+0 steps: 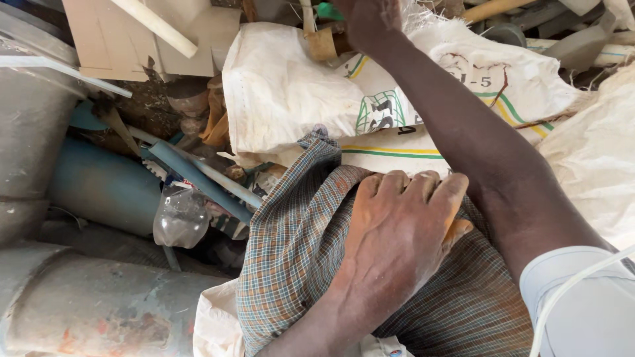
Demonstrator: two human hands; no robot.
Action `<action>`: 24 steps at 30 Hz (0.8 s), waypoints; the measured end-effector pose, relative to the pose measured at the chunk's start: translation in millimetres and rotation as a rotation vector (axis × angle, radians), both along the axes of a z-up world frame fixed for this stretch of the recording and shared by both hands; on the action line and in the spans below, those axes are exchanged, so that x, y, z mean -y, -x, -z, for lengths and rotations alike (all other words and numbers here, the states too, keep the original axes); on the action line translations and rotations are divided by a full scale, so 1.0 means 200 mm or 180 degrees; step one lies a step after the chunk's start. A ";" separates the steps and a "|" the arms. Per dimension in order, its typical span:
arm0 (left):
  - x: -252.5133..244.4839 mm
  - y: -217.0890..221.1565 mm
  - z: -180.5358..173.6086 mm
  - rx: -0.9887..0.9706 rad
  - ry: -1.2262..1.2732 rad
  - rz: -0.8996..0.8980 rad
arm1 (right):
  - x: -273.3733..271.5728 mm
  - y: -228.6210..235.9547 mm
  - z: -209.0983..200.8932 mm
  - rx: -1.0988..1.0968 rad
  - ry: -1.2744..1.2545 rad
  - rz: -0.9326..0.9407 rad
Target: The person sits cross-legged and uses a file to sharpen a small knife, then uses the knife to scrape and shape a white PVC pipe and a wooden stick. The person also uses the knife to scrape the inside of a small wooden cup.
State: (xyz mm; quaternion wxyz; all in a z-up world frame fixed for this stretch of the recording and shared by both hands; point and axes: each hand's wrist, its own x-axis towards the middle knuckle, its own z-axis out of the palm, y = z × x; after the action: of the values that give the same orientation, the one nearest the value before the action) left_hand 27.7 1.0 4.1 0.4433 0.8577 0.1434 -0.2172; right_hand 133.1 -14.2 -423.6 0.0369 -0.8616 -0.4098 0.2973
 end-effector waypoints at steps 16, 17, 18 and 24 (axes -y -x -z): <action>0.00 -0.01 -0.01 -0.0063 0.0133 -0.0007 | 0.11 0.01 -0.02 -0.0162 -0.1344 0.0049; 0.00 -0.01 -0.01 -0.0074 0.0148 -0.0004 | 0.10 0.01 -0.02 -0.0080 -0.1253 -0.0001; 0.00 -0.01 -0.02 -0.0090 0.0157 -0.0006 | 0.09 0.02 -0.01 -0.0004 -0.1169 -0.0055; 0.00 -0.02 -0.02 -0.0074 0.0189 0.0038 | 0.08 -0.01 -0.10 0.0418 -0.1777 -0.0594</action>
State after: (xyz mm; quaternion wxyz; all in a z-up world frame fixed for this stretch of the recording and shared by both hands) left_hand 31.4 1.8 8.5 0.4655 0.8425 0.1370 -0.2340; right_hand 135.9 -29.4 -402.7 0.2183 -0.7940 -0.5547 0.1189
